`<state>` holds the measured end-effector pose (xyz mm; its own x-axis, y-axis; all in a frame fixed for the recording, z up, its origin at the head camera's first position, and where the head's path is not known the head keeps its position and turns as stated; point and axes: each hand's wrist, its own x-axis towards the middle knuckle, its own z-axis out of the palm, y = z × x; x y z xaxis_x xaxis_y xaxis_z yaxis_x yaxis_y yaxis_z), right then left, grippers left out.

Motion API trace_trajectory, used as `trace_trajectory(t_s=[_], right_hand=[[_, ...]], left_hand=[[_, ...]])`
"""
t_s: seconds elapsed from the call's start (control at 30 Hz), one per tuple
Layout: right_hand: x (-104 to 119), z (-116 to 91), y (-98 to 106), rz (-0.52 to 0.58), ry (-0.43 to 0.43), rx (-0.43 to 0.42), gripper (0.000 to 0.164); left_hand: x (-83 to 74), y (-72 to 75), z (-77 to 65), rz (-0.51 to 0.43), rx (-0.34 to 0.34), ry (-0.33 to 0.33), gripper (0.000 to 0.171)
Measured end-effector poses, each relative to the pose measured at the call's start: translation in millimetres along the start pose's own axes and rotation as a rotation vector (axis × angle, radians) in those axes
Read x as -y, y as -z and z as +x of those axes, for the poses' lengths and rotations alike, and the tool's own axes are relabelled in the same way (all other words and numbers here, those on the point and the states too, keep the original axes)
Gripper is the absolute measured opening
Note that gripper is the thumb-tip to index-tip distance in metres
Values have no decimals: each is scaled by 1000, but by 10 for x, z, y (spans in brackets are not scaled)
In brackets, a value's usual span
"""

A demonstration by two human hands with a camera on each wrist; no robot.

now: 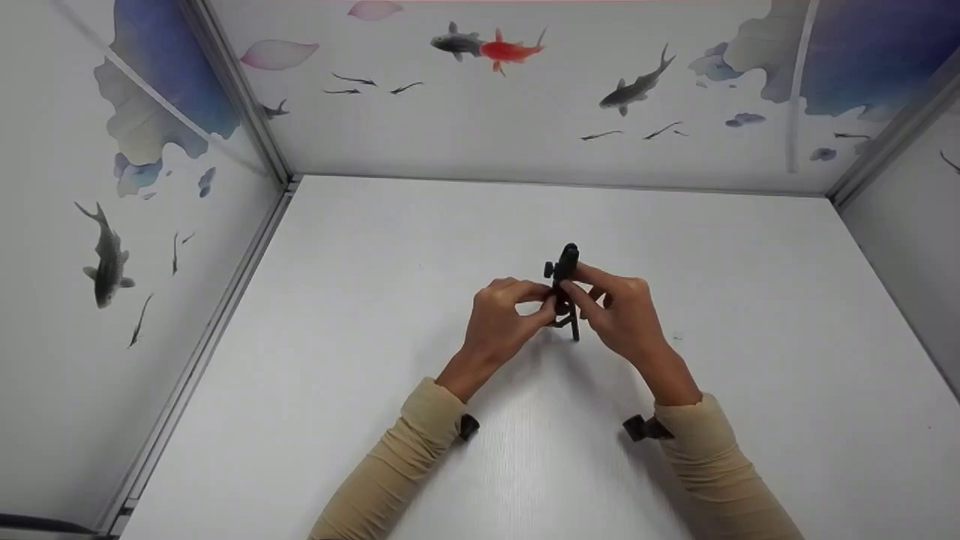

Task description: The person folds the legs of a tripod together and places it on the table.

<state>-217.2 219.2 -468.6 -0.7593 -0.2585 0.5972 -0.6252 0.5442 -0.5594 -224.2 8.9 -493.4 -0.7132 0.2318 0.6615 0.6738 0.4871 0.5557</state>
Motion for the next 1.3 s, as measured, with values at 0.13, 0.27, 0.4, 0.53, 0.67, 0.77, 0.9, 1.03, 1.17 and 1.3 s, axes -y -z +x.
trace_trajectory(t_s=[0.13,0.27,0.4,0.53,0.67,0.77,0.9,1.03,1.17,1.3], right_hand=[[-4,-3,-4,-1,-1,-2,32],[-3,-6,-5,-5,-6,-1,32],[6,-4,1,-7,-9,3,32],[11,-4,3,-5,-7,5,32],[7,-6,3,0,-4,5,33],[-3,-6,2,4,5,5,32],[-7,-5,3,1,10,5,32],[-3,-3,4,0,4,7,32],[0,-5,2,4,0,4,32],[7,-5,2,3,-3,0,32]], left_hand=[[1,-7,-3,0,-6,-5,11],[-5,-5,-6,-7,-10,-4,11],[-2,-8,-11,-15,-11,-2,11],[-1,-4,-16,-19,-14,-5,12],[-6,0,-17,-16,-16,-4,11],[-11,-2,-16,-14,-19,-6,11],[-14,-3,-15,-16,-26,-12,11],[-8,-6,-14,-19,-24,-19,12],[-6,-11,-14,-25,-22,-19,12],[-4,-14,-12,-29,-25,-22,12]])
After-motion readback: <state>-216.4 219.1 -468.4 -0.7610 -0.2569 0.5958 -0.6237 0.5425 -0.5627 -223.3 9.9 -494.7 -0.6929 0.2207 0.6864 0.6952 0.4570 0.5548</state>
